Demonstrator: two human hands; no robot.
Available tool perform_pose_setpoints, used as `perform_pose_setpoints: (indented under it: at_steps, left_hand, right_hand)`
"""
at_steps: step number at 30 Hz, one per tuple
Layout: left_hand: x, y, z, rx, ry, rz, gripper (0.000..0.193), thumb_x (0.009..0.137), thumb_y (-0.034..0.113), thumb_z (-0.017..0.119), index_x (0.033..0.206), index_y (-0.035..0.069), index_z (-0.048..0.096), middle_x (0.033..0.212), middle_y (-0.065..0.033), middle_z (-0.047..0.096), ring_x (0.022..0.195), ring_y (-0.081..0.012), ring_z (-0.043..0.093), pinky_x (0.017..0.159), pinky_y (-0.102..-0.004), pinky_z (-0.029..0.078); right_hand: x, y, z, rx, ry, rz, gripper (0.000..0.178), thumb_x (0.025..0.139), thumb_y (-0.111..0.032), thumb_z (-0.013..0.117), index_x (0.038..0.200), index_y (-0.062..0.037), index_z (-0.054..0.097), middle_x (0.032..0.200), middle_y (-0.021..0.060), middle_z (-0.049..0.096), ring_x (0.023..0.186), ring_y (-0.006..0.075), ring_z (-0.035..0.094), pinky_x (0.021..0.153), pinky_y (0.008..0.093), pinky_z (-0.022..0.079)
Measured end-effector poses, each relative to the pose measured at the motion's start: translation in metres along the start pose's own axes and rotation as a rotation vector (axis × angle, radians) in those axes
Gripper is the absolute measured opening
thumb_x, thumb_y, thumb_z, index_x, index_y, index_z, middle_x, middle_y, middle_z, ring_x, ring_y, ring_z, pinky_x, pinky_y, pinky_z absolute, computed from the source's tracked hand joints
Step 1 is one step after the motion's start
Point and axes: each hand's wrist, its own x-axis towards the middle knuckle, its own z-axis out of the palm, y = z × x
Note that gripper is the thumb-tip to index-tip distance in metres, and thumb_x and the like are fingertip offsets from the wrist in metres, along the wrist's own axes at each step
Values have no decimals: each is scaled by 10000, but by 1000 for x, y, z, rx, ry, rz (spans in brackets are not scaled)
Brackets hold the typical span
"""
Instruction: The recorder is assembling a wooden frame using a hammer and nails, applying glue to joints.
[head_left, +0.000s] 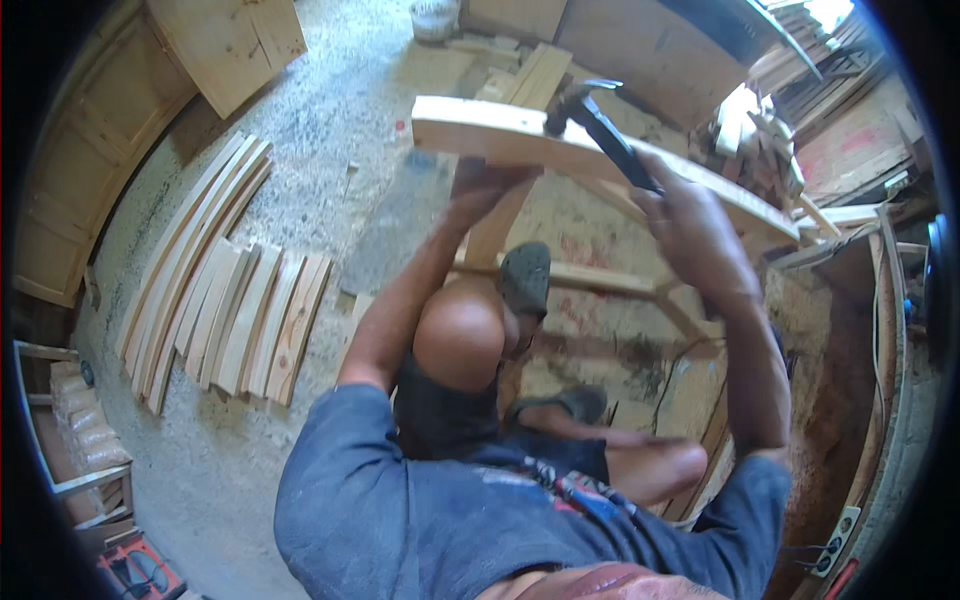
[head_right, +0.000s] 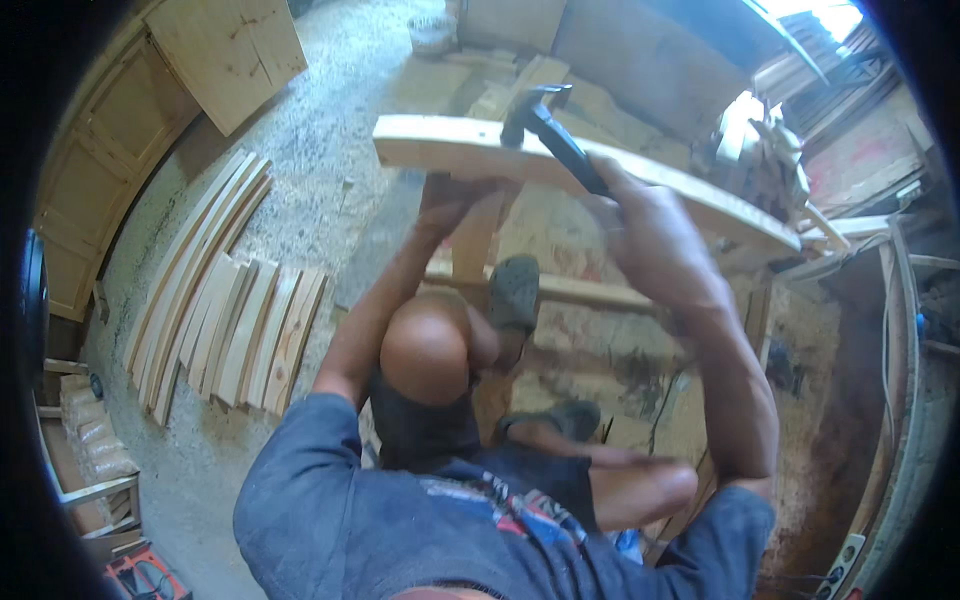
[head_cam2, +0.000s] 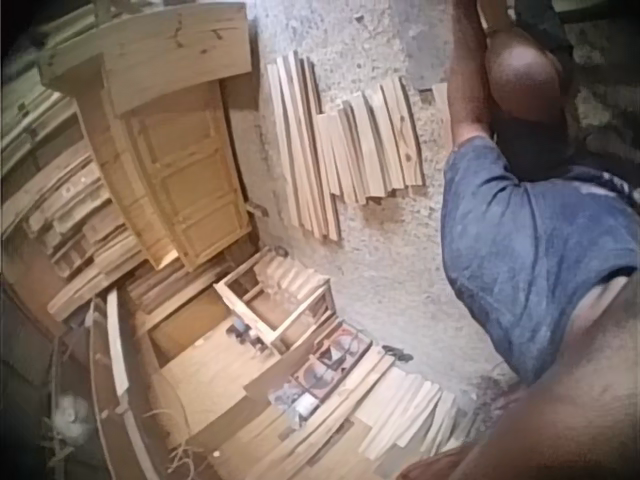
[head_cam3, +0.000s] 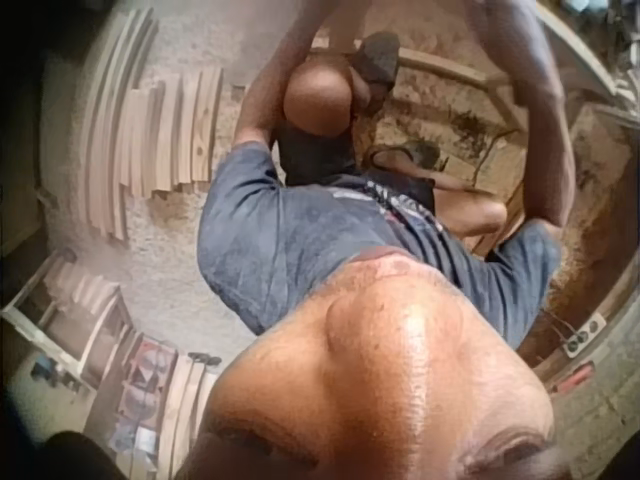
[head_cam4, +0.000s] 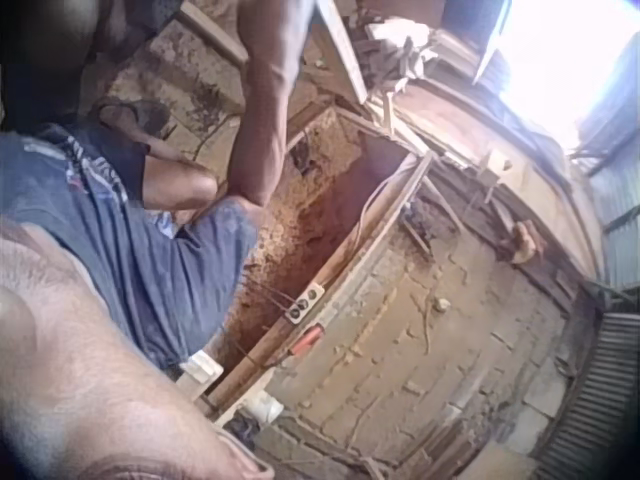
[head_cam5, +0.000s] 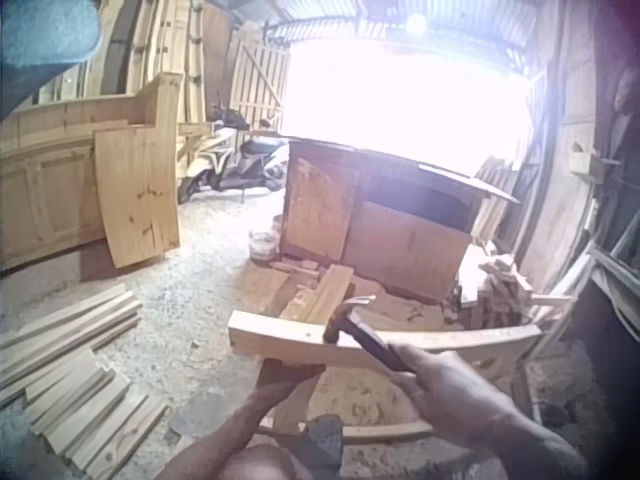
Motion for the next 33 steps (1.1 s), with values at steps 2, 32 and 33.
perform_pose_setpoints:
  at_steps: [2, 32, 33]
  left_hand:
    - [0, -3, 1, 221, 56, 152, 540, 736, 119, 902, 1205, 31, 648, 1108, -60, 686, 1016, -163, 652, 874, -327, 555]
    - [13, -36, -15, 459, 12, 38, 484, 830, 273, 832, 1220, 37, 670, 1149, -98, 706, 1072, -195, 647, 922, -366, 518]
    - [17, -41, -19, 598, -12, 55, 485, 827, 331, 833, 1196, 51, 690, 1133, -118, 720, 1077, -215, 660, 920, -381, 515]
  right_hand:
    - [-10, 37, -30, 7, 277, -8, 340, 1021, -281, 580, 1281, -62, 591, 922, 159, 618, 845, 290, 596, 802, 412, 489]
    - [-121, 3, 29, 612, 475, 187, 451, 1024, -157, 528, 1454, -37, 459, 734, 34, 607, 601, 124, 566, 566, 325, 456]
    - [-137, 5, 40, 668, 539, 304, 442, 1019, -154, 534, 1438, -24, 475, 757, 25, 612, 616, 119, 564, 590, 322, 465]
